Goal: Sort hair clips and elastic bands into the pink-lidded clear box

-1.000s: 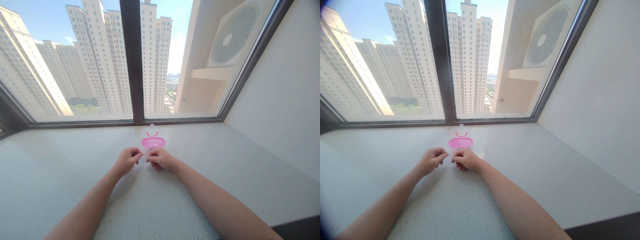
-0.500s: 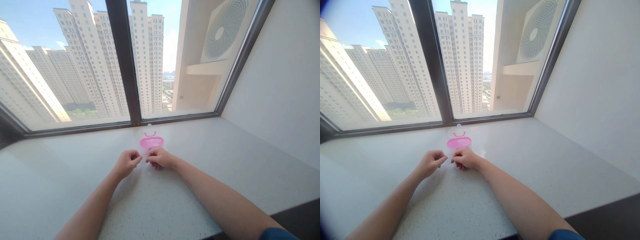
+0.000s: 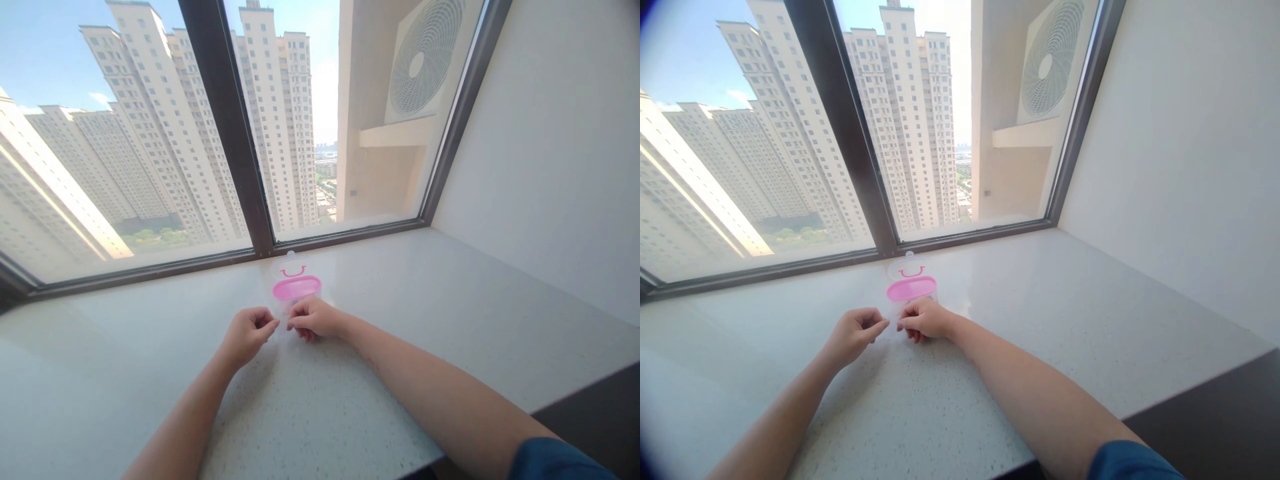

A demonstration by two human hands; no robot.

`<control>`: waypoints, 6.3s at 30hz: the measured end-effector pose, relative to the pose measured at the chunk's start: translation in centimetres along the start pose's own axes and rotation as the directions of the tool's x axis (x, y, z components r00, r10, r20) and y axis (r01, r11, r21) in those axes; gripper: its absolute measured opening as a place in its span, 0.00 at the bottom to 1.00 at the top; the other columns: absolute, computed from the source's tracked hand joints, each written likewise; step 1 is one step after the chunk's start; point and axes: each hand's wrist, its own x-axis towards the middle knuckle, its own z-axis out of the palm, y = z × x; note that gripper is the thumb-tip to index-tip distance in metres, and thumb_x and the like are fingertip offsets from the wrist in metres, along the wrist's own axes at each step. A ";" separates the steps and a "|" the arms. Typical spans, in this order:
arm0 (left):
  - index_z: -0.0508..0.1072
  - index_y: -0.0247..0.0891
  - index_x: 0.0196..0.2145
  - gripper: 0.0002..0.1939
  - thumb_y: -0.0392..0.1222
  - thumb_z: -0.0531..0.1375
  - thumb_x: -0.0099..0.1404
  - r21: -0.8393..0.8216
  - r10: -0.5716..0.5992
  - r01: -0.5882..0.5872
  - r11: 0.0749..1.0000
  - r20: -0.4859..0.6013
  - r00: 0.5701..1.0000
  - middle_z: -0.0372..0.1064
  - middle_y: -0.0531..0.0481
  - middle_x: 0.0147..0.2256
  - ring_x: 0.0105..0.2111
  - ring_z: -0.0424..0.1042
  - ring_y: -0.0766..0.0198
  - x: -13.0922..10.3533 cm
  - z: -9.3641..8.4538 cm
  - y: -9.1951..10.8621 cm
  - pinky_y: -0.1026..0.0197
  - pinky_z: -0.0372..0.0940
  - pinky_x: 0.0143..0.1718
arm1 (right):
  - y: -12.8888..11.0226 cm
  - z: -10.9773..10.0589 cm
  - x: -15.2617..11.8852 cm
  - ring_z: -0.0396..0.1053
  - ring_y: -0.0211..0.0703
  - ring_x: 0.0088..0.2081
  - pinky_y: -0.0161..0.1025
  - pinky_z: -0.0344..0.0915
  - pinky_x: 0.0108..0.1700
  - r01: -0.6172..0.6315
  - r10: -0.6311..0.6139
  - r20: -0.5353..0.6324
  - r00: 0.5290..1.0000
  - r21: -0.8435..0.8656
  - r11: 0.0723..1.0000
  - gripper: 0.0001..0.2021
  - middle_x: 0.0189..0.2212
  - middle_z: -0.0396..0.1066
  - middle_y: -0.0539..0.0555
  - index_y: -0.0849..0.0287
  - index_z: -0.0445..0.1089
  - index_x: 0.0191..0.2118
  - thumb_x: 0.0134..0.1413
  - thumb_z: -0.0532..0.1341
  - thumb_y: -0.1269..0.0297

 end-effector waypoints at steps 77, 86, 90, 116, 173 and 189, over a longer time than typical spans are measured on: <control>0.74 0.35 0.27 0.15 0.49 0.55 0.59 -0.062 -0.013 0.015 0.998 0.024 1.000 0.66 0.53 0.19 0.17 0.60 0.69 -0.2 0.5 0.5 0.68 0.55 0.18 | -0.2 -0.2 -0.1 0.62 0.30 0.16 0.28 0.56 0.18 -0.036 0.036 0.036 0.999 -0.013 0.999 0.07 0.17 0.63 0.47 0.64 0.68 0.29 0.53 0.56 0.67; 0.74 0.35 0.26 0.14 0.48 0.56 0.59 -0.058 -0.005 0.006 0.998 0.019 1.000 0.66 0.54 0.19 0.17 0.60 0.69 -0.2 0.5 0.5 0.68 0.55 0.19 | -0.2 -0.2 -0.2 0.62 0.31 0.16 0.28 0.56 0.18 -0.032 0.032 0.035 0.999 -0.016 0.999 0.07 0.17 0.63 0.47 0.64 0.68 0.29 0.53 0.56 0.68; 0.74 0.35 0.27 0.14 0.48 0.55 0.59 -0.060 -0.004 0.005 0.998 0.020 1.000 0.65 0.53 0.19 0.17 0.60 0.69 -0.2 0.5 0.6 0.68 0.55 0.19 | -0.2 -0.2 -0.2 0.62 0.30 0.16 0.28 0.56 0.17 -0.025 0.026 0.038 0.999 -0.014 1.000 0.07 0.17 0.63 0.47 0.64 0.68 0.29 0.53 0.55 0.68; 0.73 0.34 0.28 0.15 0.49 0.55 0.61 -0.041 -0.004 0.005 0.999 0.037 0.999 0.65 0.54 0.19 0.17 0.60 0.70 -0.1 0.5 0.3 0.68 0.55 0.19 | -0.2 -0.2 -0.2 0.62 0.30 0.16 0.27 0.56 0.17 -0.015 0.016 0.030 0.999 -0.033 0.999 0.07 0.17 0.63 0.47 0.65 0.68 0.29 0.53 0.56 0.68; 0.74 0.35 0.28 0.15 0.49 0.55 0.60 -0.053 -0.010 0.011 0.999 0.027 1.000 0.66 0.54 0.19 0.17 0.61 0.69 -0.2 0.7 0.4 0.67 0.55 0.20 | -0.3 -0.1 -0.4 0.62 0.30 0.16 0.27 0.56 0.17 -0.026 0.028 0.029 0.999 -0.045 0.999 0.06 0.17 0.63 0.47 0.64 0.68 0.29 0.52 0.56 0.68; 0.74 0.35 0.27 0.15 0.49 0.55 0.60 -0.058 -0.004 0.005 0.998 0.026 1.000 0.66 0.53 0.19 0.17 0.60 0.69 -0.1 0.6 0.5 0.67 0.55 0.20 | -0.3 -0.2 -0.3 0.62 0.30 0.16 0.27 0.56 0.17 -0.030 0.032 0.025 0.999 -0.043 0.999 0.07 0.17 0.63 0.47 0.65 0.68 0.29 0.52 0.56 0.68</control>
